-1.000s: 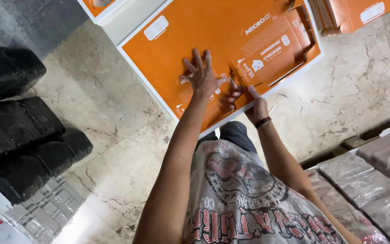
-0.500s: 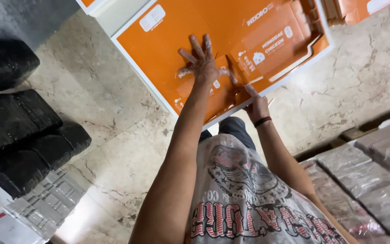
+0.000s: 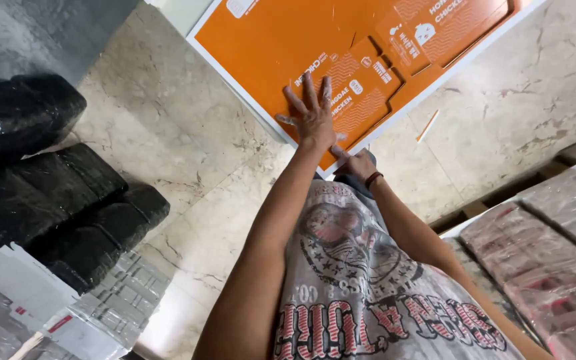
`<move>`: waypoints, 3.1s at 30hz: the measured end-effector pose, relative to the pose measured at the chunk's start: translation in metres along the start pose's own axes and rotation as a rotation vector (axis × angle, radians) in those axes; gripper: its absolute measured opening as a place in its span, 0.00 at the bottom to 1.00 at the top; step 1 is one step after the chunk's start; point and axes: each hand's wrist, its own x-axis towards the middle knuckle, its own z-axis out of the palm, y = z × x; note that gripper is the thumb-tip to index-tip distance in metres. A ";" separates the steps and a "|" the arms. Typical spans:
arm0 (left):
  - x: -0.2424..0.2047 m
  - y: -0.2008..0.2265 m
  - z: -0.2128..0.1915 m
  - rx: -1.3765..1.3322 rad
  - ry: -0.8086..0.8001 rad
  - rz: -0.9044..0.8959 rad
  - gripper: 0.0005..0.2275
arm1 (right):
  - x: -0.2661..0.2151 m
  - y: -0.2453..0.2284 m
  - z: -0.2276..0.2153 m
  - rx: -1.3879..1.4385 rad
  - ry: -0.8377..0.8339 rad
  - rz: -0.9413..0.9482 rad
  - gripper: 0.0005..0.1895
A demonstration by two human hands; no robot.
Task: The person assembles orange cardboard boxes by hand, folding flaps and inserting tabs into slots to form the box shape. They repeatedly pick up flat pieces, fold them into shape, and place the assembled boxes into a white styrofoam container.
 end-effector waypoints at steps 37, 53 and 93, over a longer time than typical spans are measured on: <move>-0.039 -0.069 0.070 -2.233 0.403 -0.703 0.24 | -0.062 -0.125 -0.006 -0.756 -0.649 0.482 0.39; -0.003 -0.034 0.029 -2.046 0.516 -0.761 0.35 | 0.053 -0.183 0.128 -1.920 -0.563 -0.138 0.26; 0.033 -0.092 0.054 -2.458 0.173 -0.749 0.25 | 0.051 -0.181 0.173 -1.699 -0.182 0.036 0.38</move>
